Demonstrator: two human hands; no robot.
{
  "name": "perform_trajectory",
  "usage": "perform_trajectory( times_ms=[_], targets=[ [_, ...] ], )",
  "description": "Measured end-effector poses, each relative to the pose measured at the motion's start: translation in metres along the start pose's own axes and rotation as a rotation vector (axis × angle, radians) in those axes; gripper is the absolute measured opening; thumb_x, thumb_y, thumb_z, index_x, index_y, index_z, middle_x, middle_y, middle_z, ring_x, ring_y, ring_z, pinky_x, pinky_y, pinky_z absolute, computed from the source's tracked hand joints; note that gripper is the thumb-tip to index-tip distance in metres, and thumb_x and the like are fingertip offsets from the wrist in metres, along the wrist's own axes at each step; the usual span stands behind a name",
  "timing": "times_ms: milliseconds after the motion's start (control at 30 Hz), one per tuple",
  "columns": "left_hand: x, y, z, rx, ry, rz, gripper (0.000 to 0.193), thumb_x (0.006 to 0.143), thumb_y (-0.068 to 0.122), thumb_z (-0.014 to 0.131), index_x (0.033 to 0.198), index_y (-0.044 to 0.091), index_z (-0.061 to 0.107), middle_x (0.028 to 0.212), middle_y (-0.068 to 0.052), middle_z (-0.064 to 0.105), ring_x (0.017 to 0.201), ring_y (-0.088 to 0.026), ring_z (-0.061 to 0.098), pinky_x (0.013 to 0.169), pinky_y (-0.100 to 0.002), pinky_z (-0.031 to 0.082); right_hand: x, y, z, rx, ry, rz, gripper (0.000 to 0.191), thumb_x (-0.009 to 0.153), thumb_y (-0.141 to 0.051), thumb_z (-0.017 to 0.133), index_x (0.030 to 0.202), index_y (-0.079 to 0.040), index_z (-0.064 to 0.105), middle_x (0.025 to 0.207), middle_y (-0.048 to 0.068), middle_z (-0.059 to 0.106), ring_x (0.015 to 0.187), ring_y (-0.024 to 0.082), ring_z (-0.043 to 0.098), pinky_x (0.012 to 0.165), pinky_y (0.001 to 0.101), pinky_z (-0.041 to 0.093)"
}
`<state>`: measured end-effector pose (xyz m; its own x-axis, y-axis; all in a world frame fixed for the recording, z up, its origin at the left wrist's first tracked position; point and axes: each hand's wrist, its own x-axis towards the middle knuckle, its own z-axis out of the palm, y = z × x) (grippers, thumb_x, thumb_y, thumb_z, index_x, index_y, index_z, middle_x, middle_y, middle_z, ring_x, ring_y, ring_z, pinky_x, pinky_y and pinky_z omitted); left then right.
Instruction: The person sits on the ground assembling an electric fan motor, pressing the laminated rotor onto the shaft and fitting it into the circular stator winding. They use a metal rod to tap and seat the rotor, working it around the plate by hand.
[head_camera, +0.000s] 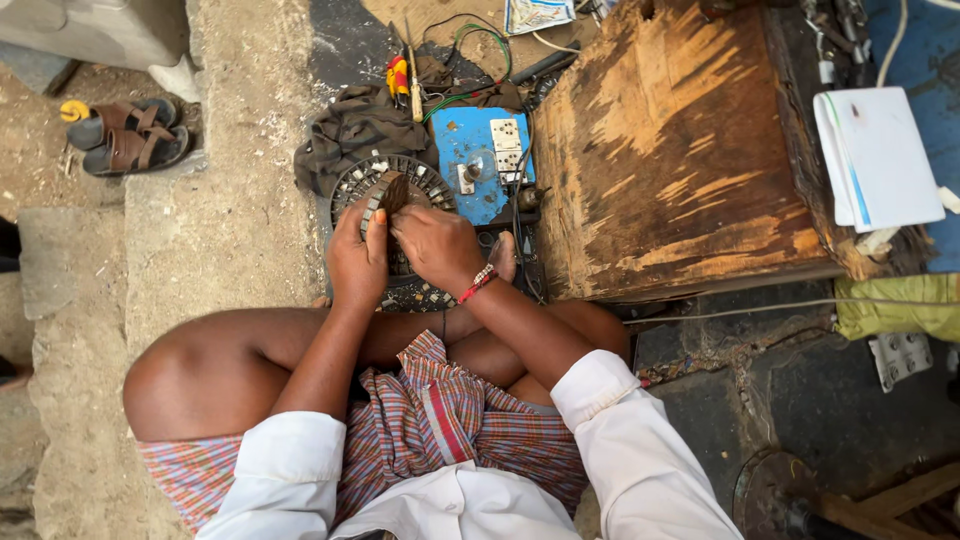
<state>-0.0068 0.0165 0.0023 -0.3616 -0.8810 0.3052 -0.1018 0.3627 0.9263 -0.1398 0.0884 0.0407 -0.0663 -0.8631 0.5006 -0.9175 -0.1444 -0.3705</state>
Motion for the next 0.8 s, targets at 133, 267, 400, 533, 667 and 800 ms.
perform_trajectory(
  times_ms=[133, 267, 400, 533, 667, 800],
  targets=[
    [-0.001, 0.003, -0.002, 0.028, -0.027, -0.046, 0.031, 0.108, 0.026, 0.057, 0.128, 0.004, 0.066, 0.115, -0.018, 0.069, 0.104, -0.037, 0.068, 0.090, -0.042, 0.052, 0.005, 0.005, 0.002, -0.056, -0.094, 0.093, 0.015, 0.093, -0.018, 0.067, 0.098, -0.006, 0.074, 0.096, 0.013, 0.076, 0.080, 0.031, 0.072, 0.069, 0.0400, 0.055],
    [-0.003, 0.006, -0.001, 0.023, -0.028, -0.049, 0.033, 0.108, 0.028, 0.056, 0.129, 0.004, 0.066, 0.113, -0.018, 0.068, 0.102, -0.036, 0.068, 0.089, -0.042, 0.052, 0.020, 0.016, 0.013, 0.323, -0.308, 0.807, 0.018, 0.095, -0.025, 0.069, 0.093, -0.008, 0.075, 0.085, 0.012, 0.076, 0.073, 0.029, 0.074, 0.063, 0.0405, 0.055],
    [0.000, 0.003, -0.001, -0.030, -0.012, -0.022, 0.033, 0.109, 0.029, 0.056, 0.128, 0.004, 0.066, 0.116, -0.018, 0.069, 0.106, -0.035, 0.069, 0.091, -0.042, 0.053, 0.002, 0.013, 0.012, -0.106, -0.113, 0.169, 0.012, 0.094, -0.023, 0.071, 0.094, -0.012, 0.071, 0.088, 0.009, 0.072, 0.076, 0.031, 0.070, 0.066, 0.0441, 0.054],
    [0.000, 0.000, -0.002, 0.041, -0.021, -0.039, 0.034, 0.110, 0.030, 0.055, 0.129, 0.004, 0.065, 0.120, -0.018, 0.069, 0.108, -0.037, 0.068, 0.094, -0.042, 0.052, -0.007, 0.014, 0.007, -0.147, -0.102, -0.082, 0.013, 0.098, -0.019, 0.067, 0.105, -0.008, 0.068, 0.100, 0.012, 0.072, 0.081, 0.029, 0.071, 0.070, 0.0422, 0.056],
    [-0.001, 0.001, 0.001, 0.051, -0.052, -0.101, 0.036, 0.107, 0.031, 0.055, 0.130, 0.004, 0.065, 0.117, -0.018, 0.069, 0.105, -0.036, 0.069, 0.090, -0.042, 0.053, 0.008, 0.019, 0.015, 0.139, -0.308, 0.595, 0.017, 0.097, -0.027, 0.068, 0.097, -0.010, 0.073, 0.087, 0.012, 0.076, 0.072, 0.027, 0.076, 0.067, 0.0406, 0.058],
    [-0.003, 0.001, 0.001, 0.046, -0.027, 0.007, 0.034, 0.109, 0.029, 0.054, 0.128, 0.003, 0.065, 0.121, -0.020, 0.069, 0.109, -0.038, 0.068, 0.094, -0.043, 0.052, 0.007, 0.016, 0.013, 0.014, -0.179, 0.365, 0.013, 0.096, -0.025, 0.071, 0.095, -0.012, 0.076, 0.094, 0.010, 0.076, 0.082, 0.030, 0.073, 0.071, 0.0421, 0.058]
  ],
)
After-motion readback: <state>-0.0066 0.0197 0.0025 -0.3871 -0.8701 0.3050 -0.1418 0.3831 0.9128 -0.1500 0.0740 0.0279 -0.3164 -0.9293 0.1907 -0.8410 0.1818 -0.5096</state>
